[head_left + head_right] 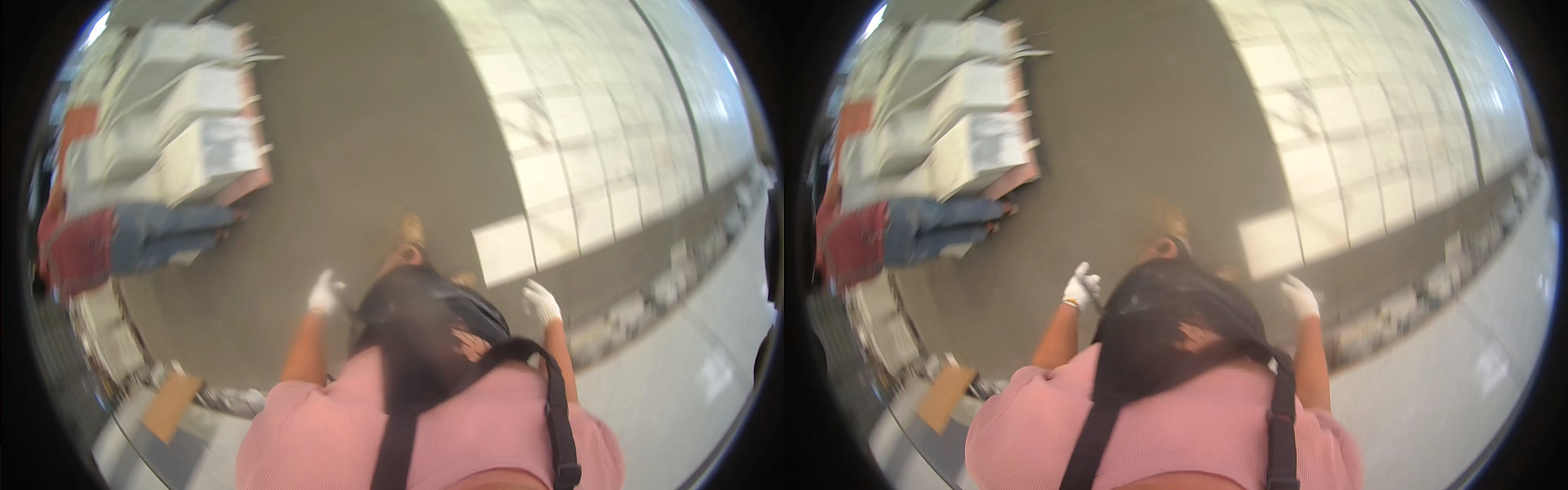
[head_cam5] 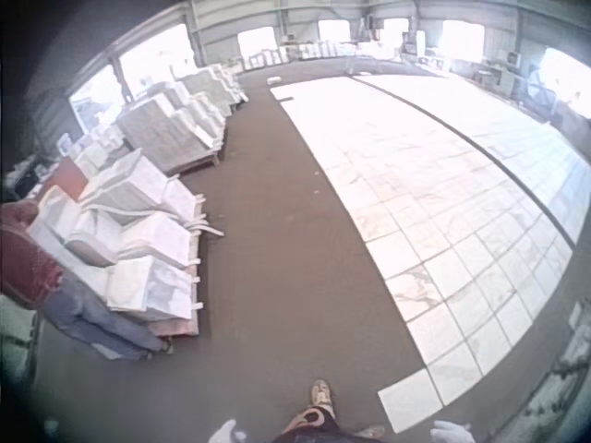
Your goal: The person picks up white rectangular tiles from a stack, places them on the floor, and then stacks them onto a pallet. The person repeats this process multiple times, handling the tiles with gloved hands.
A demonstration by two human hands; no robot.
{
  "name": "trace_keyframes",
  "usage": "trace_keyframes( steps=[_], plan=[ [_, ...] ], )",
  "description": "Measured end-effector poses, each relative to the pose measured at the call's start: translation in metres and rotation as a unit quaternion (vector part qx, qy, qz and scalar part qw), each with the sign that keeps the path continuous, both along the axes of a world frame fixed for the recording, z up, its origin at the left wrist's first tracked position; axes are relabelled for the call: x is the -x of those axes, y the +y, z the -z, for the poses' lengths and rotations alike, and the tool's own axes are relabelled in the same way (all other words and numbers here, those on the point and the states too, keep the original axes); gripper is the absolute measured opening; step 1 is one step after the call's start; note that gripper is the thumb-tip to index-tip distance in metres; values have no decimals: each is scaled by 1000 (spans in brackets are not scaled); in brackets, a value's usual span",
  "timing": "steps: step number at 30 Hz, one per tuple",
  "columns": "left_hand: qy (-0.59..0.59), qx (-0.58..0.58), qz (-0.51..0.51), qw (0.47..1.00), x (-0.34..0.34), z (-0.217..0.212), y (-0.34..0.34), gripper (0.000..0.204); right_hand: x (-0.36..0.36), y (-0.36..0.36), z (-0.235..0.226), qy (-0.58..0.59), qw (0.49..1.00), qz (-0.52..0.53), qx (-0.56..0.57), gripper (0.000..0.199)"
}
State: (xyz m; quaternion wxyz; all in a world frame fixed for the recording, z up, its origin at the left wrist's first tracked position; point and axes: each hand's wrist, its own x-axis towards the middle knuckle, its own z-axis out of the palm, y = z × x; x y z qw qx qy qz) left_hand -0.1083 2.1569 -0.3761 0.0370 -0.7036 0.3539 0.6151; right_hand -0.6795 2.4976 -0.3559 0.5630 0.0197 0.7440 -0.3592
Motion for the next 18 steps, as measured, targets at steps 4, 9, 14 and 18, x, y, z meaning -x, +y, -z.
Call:
trace_keyframes(
  steps=[4, 9, 14, 18],
  plan=[
    [-144, 42, 29, 988, -33, -2, -24, 78, 35, -136, 18, -466, 868, 20, 169, 15],
    [-125, 157, -102, 974, -27, -19, -75, 77, 13, -218, 2, -34, 986, -163, 26, 65],
    [-114, 121, -110, 980, 3, -50, -94, 80, 9, -288, -22, 71, 955, -285, 29, 50],
    [-106, 104, -156, 977, 25, -49, -106, 81, 33, -366, -6, 76, 942, -326, 19, 46]
  ],
)
